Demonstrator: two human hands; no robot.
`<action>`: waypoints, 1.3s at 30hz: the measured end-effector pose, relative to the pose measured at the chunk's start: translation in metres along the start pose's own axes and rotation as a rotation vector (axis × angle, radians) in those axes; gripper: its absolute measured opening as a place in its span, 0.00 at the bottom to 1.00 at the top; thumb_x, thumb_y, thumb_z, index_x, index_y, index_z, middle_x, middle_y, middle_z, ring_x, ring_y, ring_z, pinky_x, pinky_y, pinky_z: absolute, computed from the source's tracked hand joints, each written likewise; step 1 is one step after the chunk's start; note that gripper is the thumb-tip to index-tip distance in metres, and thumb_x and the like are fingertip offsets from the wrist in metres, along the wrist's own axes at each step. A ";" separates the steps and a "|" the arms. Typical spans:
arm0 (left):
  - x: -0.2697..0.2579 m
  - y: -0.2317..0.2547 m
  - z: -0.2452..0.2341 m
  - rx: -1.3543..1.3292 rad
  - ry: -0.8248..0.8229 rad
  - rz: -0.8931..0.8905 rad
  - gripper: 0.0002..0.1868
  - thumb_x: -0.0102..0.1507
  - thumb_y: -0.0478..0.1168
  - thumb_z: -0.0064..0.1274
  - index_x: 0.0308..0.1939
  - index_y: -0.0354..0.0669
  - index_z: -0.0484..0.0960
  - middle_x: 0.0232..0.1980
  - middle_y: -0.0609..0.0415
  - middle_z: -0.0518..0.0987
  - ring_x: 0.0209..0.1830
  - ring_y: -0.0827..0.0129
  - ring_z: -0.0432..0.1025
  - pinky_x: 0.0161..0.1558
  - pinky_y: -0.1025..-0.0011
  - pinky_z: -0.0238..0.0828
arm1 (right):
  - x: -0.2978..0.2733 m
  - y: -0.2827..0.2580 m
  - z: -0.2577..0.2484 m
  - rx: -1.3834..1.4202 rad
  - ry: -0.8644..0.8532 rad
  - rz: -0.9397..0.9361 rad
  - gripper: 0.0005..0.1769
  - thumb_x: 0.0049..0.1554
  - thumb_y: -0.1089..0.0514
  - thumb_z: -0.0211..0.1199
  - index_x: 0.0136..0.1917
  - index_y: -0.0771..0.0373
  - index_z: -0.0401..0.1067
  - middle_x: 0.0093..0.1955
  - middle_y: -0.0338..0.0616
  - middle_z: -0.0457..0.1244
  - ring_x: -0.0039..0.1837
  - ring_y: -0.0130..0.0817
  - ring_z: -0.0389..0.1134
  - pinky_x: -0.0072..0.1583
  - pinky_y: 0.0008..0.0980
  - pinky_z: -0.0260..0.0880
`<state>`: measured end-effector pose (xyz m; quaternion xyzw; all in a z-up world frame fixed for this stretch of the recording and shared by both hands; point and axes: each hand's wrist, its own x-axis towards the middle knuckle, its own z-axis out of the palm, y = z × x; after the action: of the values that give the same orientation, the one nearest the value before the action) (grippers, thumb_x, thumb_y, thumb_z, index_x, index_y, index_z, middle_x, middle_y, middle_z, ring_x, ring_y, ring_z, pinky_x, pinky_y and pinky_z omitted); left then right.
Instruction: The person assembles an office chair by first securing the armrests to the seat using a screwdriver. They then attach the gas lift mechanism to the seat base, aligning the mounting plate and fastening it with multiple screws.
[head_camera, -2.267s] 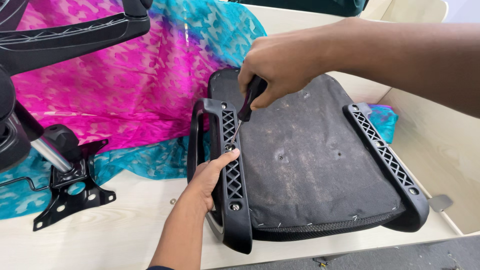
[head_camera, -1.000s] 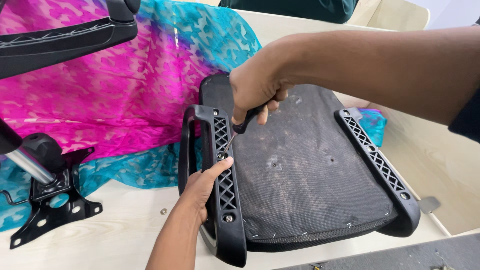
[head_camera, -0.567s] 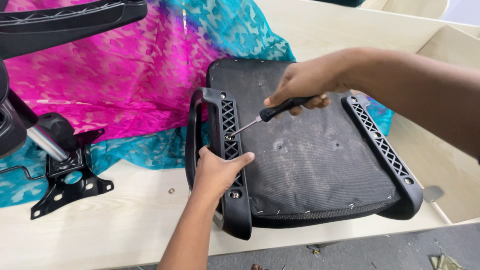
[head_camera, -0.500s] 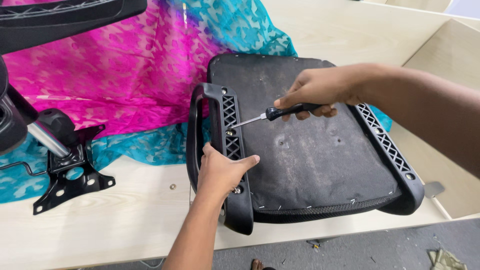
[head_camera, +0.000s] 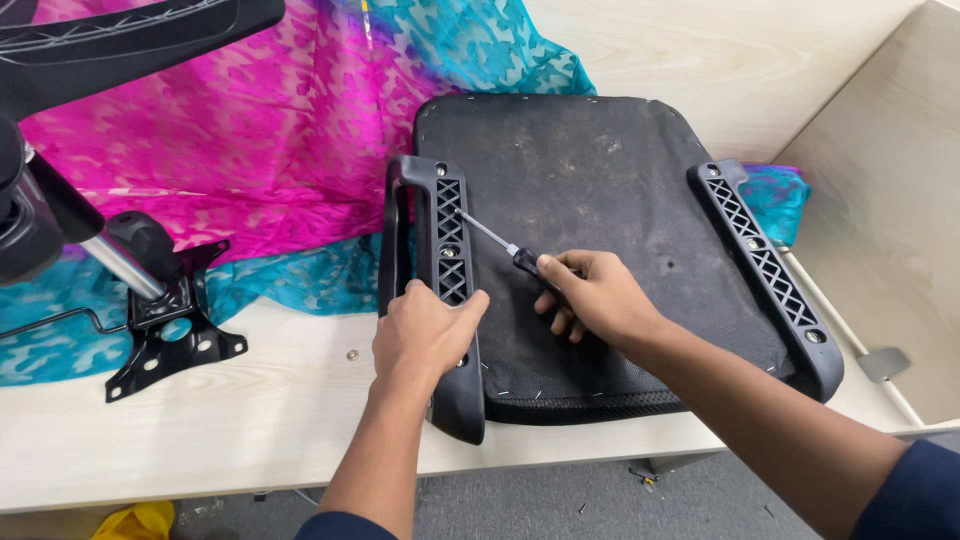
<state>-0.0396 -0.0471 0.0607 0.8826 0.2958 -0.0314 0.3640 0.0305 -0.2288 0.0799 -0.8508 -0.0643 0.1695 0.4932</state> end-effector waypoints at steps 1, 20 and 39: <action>-0.001 0.001 0.000 0.004 0.005 0.001 0.40 0.56 0.66 0.57 0.57 0.34 0.78 0.56 0.38 0.81 0.58 0.47 0.77 0.59 0.55 0.74 | -0.001 0.001 0.001 -0.013 0.019 -0.011 0.23 0.63 0.45 0.52 0.50 0.67 0.75 0.34 0.40 0.68 0.30 0.26 0.65 0.35 0.28 0.67; -0.010 -0.005 0.016 -0.093 0.102 -0.027 0.48 0.55 0.70 0.57 0.64 0.33 0.73 0.64 0.35 0.76 0.64 0.45 0.72 0.63 0.55 0.71 | -0.008 0.011 0.015 -0.272 -0.099 -0.365 0.38 0.55 0.49 0.65 0.74 0.65 0.60 0.60 0.56 0.66 0.54 0.42 0.74 0.53 0.36 0.76; -0.054 -0.079 0.007 -0.446 0.152 0.115 0.29 0.62 0.59 0.50 0.49 0.35 0.87 0.48 0.43 0.87 0.50 0.57 0.81 0.54 0.64 0.73 | -0.028 0.032 0.040 0.084 0.109 -0.365 0.13 0.62 0.63 0.57 0.59 0.67 0.71 0.43 0.40 0.64 0.44 0.24 0.62 0.47 0.27 0.64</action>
<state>-0.1258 -0.0348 0.0212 0.7957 0.2711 0.1221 0.5277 -0.0112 -0.2197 0.0403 -0.8117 -0.1836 0.0335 0.5535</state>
